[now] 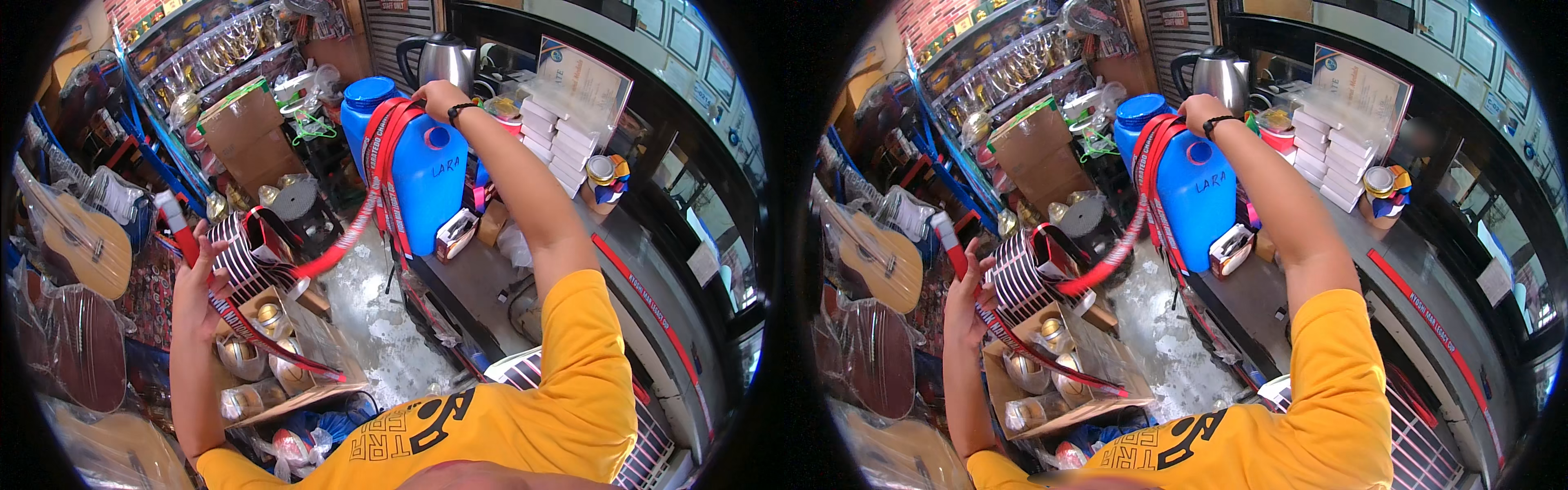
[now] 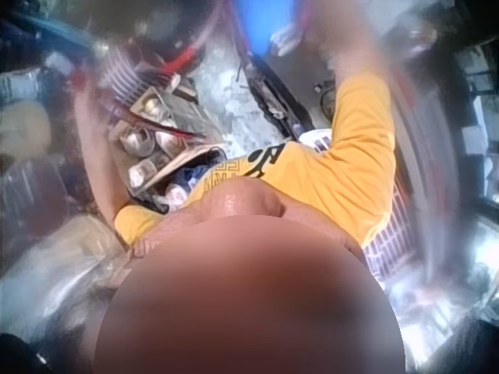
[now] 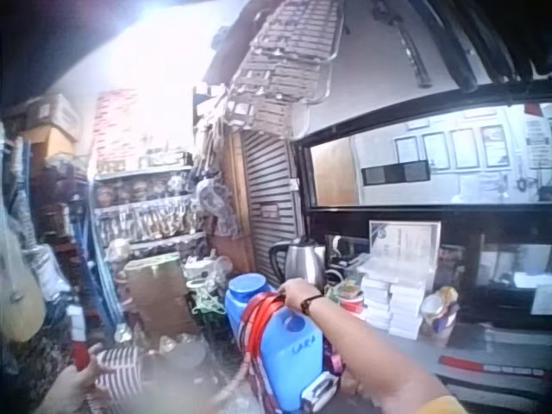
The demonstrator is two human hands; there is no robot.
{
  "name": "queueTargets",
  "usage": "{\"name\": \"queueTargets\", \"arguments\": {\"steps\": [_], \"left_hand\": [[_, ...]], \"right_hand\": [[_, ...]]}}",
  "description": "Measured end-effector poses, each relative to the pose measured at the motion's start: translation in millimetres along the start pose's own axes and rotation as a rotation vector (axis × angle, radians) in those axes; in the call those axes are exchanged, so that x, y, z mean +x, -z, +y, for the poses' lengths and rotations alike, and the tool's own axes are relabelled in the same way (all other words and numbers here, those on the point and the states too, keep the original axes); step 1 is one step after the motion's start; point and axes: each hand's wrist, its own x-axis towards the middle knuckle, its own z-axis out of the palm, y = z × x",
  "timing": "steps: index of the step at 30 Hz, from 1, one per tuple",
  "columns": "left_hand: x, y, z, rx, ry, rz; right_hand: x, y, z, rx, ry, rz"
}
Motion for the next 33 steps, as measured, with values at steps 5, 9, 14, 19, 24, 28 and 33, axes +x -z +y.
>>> {"name": "queueTargets", "arguments": {"steps": [5, 9, 14, 19, 24, 28, 33], "left_hand": [[-10, -26, 2, -0.309, 0.149, -0.253], [-13, -59, -8, -0.324, 0.1, -0.397], [-22, -104, -14, -0.085, 0.049, -0.487], [-40, -147, -24, -0.023, 0.088, -0.576], [-63, -188, -29, -0.023, 0.087, -0.695], [-94, -220, -27, -0.013, 0.107, -0.806], [-150, -252, -23, -0.041, 0.128, -0.894]], "right_hand": [[-35, 29, -22, 0.02, 0.099, 0.069], [-68, 58, -59, 0.304, 0.227, 0.058], [-135, 97, -115, 0.888, 0.184, -0.258], [-197, 128, -140, 1.059, 0.02, -0.279], [-249, 155, -121, 0.714, -0.057, -0.259], [-296, 163, -106, 0.739, -0.086, -0.217], [-353, 184, -91, 1.016, -0.22, -0.109]]}}
